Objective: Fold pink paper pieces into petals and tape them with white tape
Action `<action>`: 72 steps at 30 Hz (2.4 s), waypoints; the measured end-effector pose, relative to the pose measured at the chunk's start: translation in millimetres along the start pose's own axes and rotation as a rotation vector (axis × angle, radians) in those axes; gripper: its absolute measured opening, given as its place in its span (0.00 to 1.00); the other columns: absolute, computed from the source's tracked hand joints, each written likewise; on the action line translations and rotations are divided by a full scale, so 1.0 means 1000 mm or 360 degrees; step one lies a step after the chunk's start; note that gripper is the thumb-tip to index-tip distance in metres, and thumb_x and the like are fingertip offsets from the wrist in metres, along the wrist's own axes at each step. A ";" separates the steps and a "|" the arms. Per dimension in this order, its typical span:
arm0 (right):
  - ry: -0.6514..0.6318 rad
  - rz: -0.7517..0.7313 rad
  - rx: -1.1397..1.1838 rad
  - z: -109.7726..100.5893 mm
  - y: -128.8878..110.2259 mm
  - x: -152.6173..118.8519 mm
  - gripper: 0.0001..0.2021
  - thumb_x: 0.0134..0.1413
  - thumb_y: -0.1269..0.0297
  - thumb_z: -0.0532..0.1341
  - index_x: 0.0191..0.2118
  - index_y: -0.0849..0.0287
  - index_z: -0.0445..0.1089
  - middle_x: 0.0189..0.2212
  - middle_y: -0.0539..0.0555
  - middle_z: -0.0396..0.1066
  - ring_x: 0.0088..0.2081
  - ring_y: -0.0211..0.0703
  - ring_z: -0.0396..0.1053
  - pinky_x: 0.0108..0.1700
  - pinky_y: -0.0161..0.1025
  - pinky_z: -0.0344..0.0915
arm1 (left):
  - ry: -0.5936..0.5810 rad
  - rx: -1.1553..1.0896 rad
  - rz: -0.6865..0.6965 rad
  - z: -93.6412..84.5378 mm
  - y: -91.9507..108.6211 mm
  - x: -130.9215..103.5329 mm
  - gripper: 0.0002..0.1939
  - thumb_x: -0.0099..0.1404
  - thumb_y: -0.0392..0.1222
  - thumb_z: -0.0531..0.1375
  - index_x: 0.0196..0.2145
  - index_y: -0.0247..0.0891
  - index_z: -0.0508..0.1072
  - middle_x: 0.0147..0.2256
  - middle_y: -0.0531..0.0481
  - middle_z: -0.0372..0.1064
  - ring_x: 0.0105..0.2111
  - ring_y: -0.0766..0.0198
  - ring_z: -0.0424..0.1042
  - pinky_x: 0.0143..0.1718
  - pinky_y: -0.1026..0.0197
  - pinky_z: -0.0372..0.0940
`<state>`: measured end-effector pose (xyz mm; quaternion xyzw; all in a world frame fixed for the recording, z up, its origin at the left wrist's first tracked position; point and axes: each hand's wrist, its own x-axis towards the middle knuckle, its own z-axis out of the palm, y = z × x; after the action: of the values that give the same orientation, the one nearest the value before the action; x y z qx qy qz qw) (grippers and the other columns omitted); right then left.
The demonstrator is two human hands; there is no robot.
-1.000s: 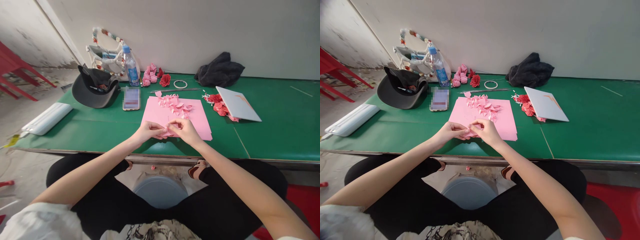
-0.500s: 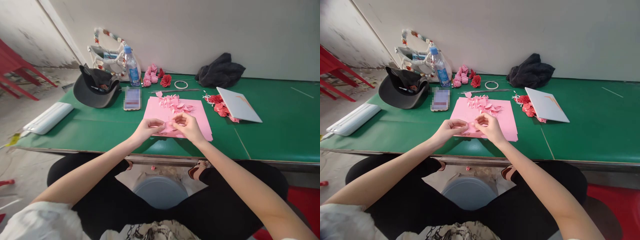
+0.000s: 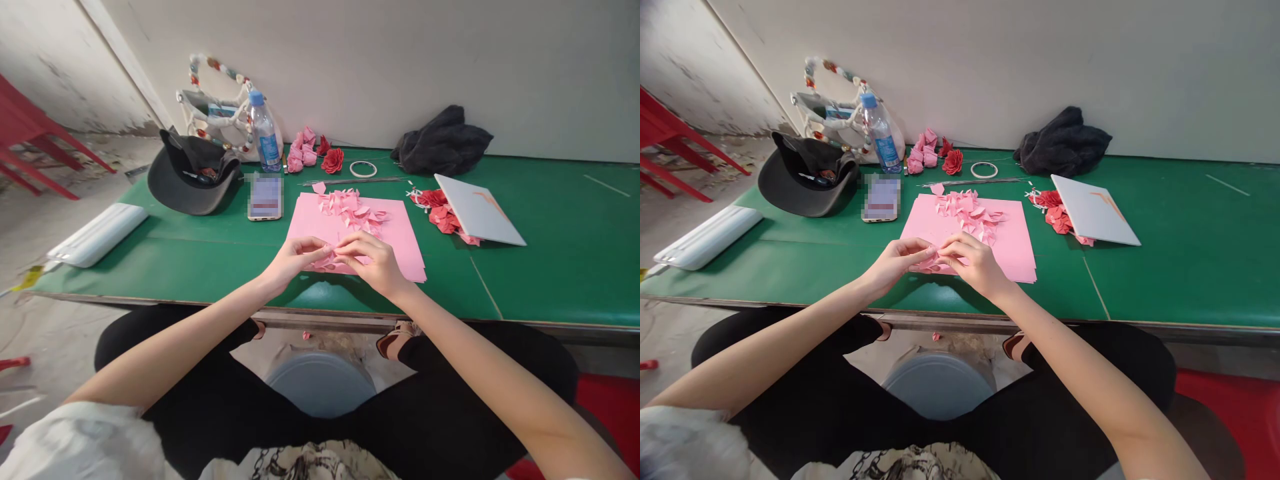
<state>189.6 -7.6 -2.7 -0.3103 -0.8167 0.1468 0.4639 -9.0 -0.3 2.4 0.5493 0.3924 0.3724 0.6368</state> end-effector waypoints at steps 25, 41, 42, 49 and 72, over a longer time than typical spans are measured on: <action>-0.0158 0.1195 0.0832 0.005 0.001 0.005 0.14 0.45 0.54 0.68 0.30 0.61 0.73 0.26 0.52 0.74 0.27 0.40 0.74 0.31 0.38 0.73 | 0.0143 0.0092 -0.0004 0.006 0.001 -0.002 0.16 0.54 0.51 0.67 0.31 0.34 0.74 0.29 0.51 0.71 0.29 0.66 0.71 0.34 0.62 0.68; -0.0208 0.1271 0.0805 0.009 -0.003 0.004 0.15 0.43 0.53 0.69 0.28 0.62 0.72 0.23 0.51 0.72 0.23 0.38 0.70 0.26 0.35 0.69 | 0.0104 0.0207 0.0076 0.005 -0.004 0.000 0.15 0.55 0.50 0.65 0.32 0.33 0.75 0.29 0.50 0.71 0.29 0.65 0.71 0.33 0.62 0.68; -0.0242 0.1260 0.0794 0.009 -0.004 0.004 0.15 0.43 0.53 0.69 0.28 0.62 0.71 0.22 0.50 0.71 0.23 0.37 0.70 0.26 0.35 0.69 | 0.0092 0.0211 0.0068 0.006 -0.004 0.000 0.15 0.55 0.49 0.65 0.32 0.33 0.75 0.29 0.50 0.71 0.29 0.65 0.71 0.32 0.62 0.68; -0.0341 0.1238 0.0807 0.008 -0.002 0.005 0.14 0.47 0.55 0.66 0.31 0.61 0.70 0.25 0.52 0.73 0.27 0.41 0.74 0.33 0.40 0.74 | 0.0065 0.0112 0.0029 0.003 -0.001 0.001 0.14 0.54 0.49 0.67 0.30 0.33 0.74 0.27 0.52 0.69 0.29 0.66 0.70 0.32 0.63 0.67; -0.0391 0.0726 0.0963 -0.005 0.008 0.010 0.05 0.48 0.62 0.68 0.29 0.56 0.78 0.31 0.52 0.77 0.37 0.43 0.75 0.44 0.43 0.72 | -0.0163 -0.0146 -0.0324 -0.014 0.008 0.006 0.16 0.49 0.43 0.71 0.34 0.33 0.76 0.30 0.47 0.76 0.32 0.64 0.76 0.40 0.60 0.69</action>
<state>192.8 4.4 2.3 -0.3132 -0.6961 0.5161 0.3886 -19.5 11.7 9.0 0.4951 0.3957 0.2950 0.7150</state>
